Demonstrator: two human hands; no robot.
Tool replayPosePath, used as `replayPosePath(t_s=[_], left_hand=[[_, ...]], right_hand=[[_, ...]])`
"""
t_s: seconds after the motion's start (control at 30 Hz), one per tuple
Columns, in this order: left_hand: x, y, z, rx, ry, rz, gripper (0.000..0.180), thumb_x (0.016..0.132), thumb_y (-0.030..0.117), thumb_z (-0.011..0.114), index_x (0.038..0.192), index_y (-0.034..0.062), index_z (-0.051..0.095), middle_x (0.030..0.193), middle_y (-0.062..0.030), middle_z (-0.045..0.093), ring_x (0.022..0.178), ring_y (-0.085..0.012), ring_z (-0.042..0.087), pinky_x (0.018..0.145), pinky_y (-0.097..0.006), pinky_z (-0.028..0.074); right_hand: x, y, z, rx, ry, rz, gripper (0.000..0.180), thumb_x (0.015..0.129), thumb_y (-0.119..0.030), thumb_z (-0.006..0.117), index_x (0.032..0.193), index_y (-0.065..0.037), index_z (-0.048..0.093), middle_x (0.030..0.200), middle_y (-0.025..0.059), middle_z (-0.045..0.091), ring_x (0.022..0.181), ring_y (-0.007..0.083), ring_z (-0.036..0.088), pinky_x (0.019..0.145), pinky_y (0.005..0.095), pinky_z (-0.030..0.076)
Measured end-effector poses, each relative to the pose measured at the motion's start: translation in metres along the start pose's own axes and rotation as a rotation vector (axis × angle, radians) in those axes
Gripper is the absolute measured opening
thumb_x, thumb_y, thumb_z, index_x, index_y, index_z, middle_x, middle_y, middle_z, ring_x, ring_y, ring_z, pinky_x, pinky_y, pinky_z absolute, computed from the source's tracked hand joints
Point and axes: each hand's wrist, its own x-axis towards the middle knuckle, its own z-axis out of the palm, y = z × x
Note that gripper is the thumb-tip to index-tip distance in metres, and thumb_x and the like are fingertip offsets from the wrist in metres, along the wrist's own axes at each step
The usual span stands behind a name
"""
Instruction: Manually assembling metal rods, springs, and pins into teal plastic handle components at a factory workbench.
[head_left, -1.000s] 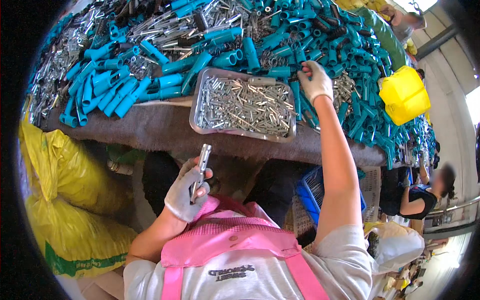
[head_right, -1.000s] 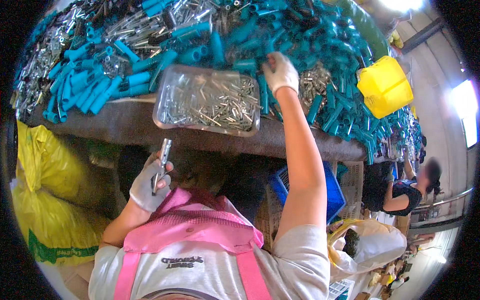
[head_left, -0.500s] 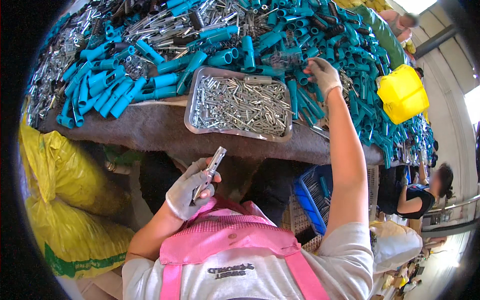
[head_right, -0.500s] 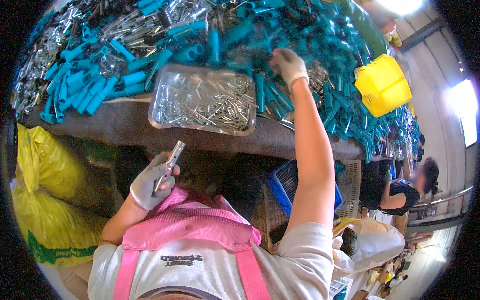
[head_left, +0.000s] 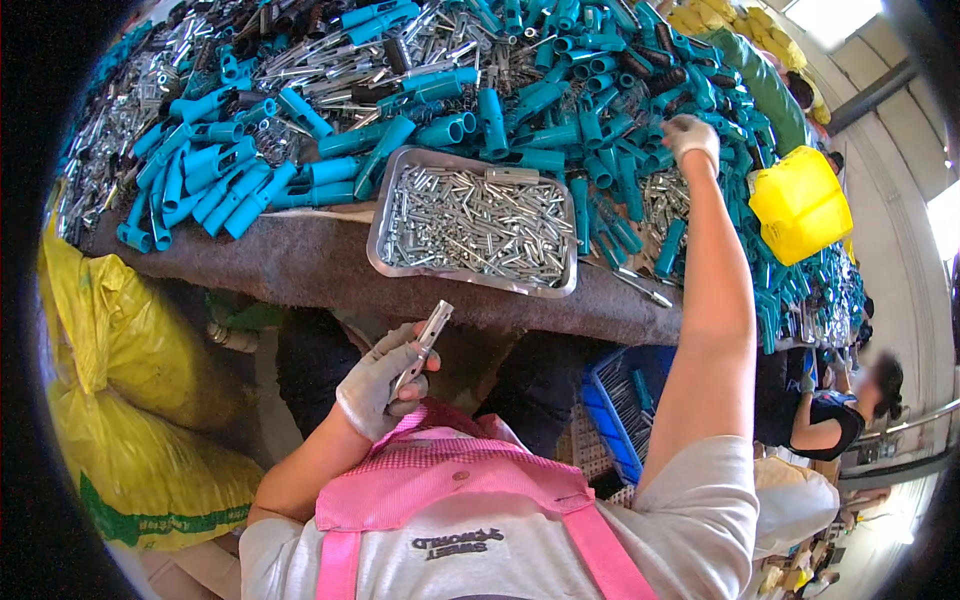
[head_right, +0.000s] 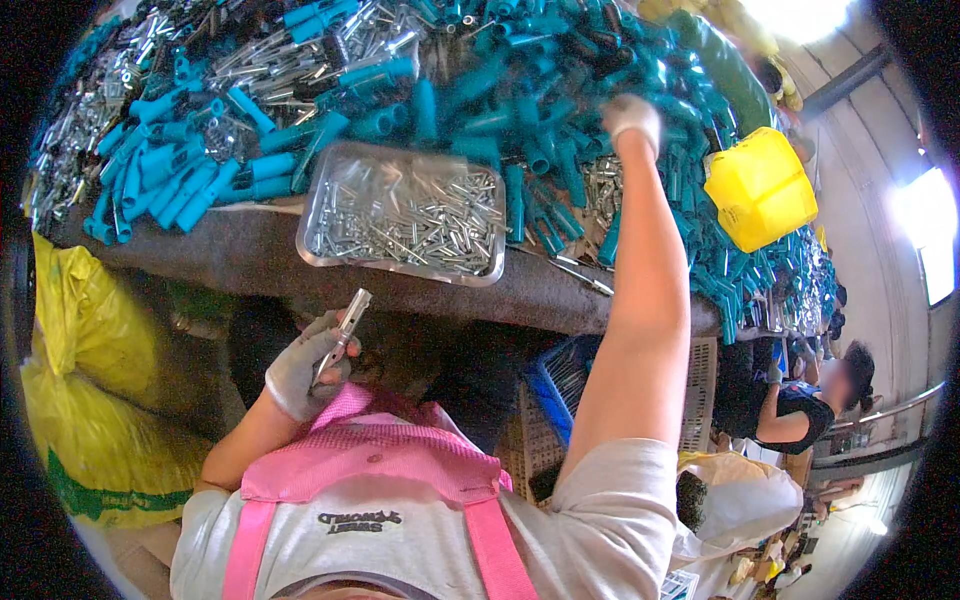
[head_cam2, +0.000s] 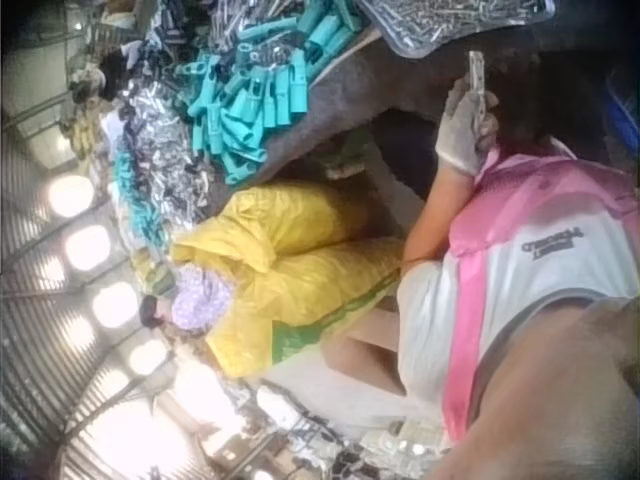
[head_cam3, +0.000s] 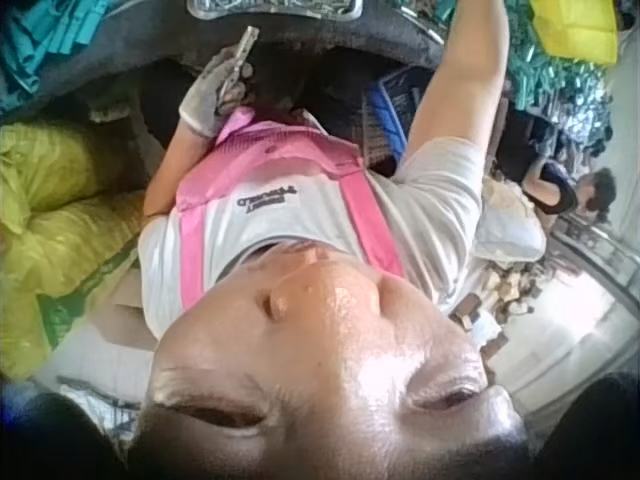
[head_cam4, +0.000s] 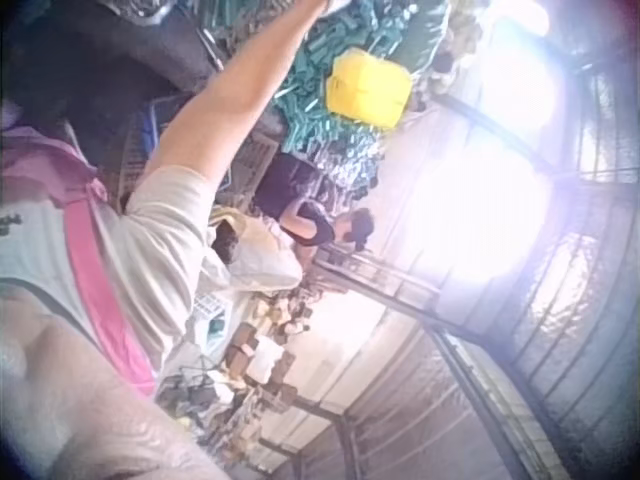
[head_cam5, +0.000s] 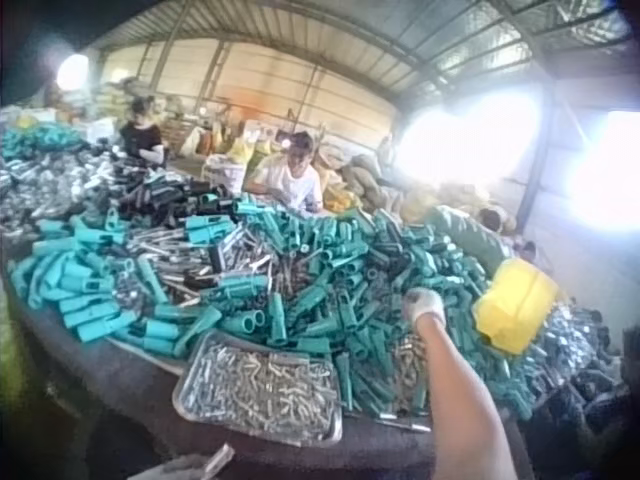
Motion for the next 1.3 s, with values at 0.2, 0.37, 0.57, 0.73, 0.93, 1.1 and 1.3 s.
replayPosePath(t_s=[0.2,0.37,0.57,0.73,0.93,1.1,1.3], left_hand=[[0.006,0.007,0.002,0.006,0.013,0.004,0.03,0.09,0.015,0.05,0.12,0.0141,0.047,0.084,-0.0055,0.056,0.05,-0.0066,0.041,0.037,-0.018,0.022],[0.004,0.007,-0.005,-0.005,0.056,0.018,0.031,0.089,0.015,0.052,0.12,0.0132,0.048,0.086,-0.0075,0.056,0.05,-0.0066,0.042,0.037,-0.017,0.024],[0.016,0.007,0.0,0.052,0.007,-0.014,0.031,0.089,0.016,0.053,0.12,0.0119,0.048,0.086,-0.0081,0.056,0.051,-0.0063,0.042,0.037,-0.017,0.023],[0.011,-0.004,0.0,0.036,-0.03,-0.011,0.032,0.089,0.016,0.054,0.12,0.0118,0.048,0.088,-0.0079,0.057,0.051,-0.0062,0.042,0.037,-0.017,0.024],[0.009,-0.004,0.009,0.06,-0.019,-0.024,0.033,0.089,0.017,0.053,0.122,0.0121,0.047,0.088,-0.0075,0.057,0.051,-0.0063,0.042,0.038,-0.017,0.024],[0.01,-0.007,0.012,0.077,-0.047,-0.034,0.031,0.091,0.02,0.053,0.121,0.0125,0.048,0.087,-0.0084,0.056,0.051,-0.0064,0.042,0.036,-0.016,0.024],[0.019,-0.004,0.024,0.079,-0.092,-0.183,0.03,0.091,0.019,0.051,0.119,0.0116,0.046,0.086,-0.0116,0.055,0.047,-0.0064,0.039,0.032,-0.016,0.021]], right_hand=[[0.003,0.023,0.024,0.875,0.172,0.105,0.051,0.077,-0.029,0.07,0.113,0.004,0.055,0.096,0.0129,0.065,0.076,0.0176,0.064,0.073,0.0292,0.051],[-0.092,-0.026,0.012,0.111,0.167,-0.09,0.073,0.076,-0.039,0.068,0.135,-0.014,0.033,0.12,0.0145,0.049,0.102,0.0337,0.053,0.087,0.0411,0.043],[-0.197,-0.004,0.054,0.025,0.058,-0.287,0.041,0.076,-0.03,0.069,0.111,-0.011,0.058,0.093,0.0104,0.062,0.082,0.0257,0.059,0.078,0.0355,0.047],[-0.17,0.01,0.033,0.818,-0.295,0.151,0.03,0.081,-0.023,0.066,0.103,-0.003,0.061,0.084,0.005,0.064,0.069,0.012,0.057,0.062,0.0258,0.047],[-0.148,0.041,0.015,0.386,-0.332,0.055,0.03,0.084,-0.022,0.063,0.106,-0.002,0.06,0.091,0.005,0.063,0.077,0.0112,0.056,0.067,0.0243,0.046],[-0.18,0.013,-0.003,1.175,-0.04,0.199,0.02,0.086,-0.017,0.061,0.099,-0.002,0.057,0.087,0.0042,0.059,0.076,0.0099,0.054,0.06,0.0238,0.045],[-0.282,-0.077,-0.001,1.6,-0.355,0.116,0.014,0.087,-0.009,0.058,0.099,-0.003,0.054,0.086,0.0053,0.058,0.07,0.0128,0.054,0.062,0.0258,0.045]])
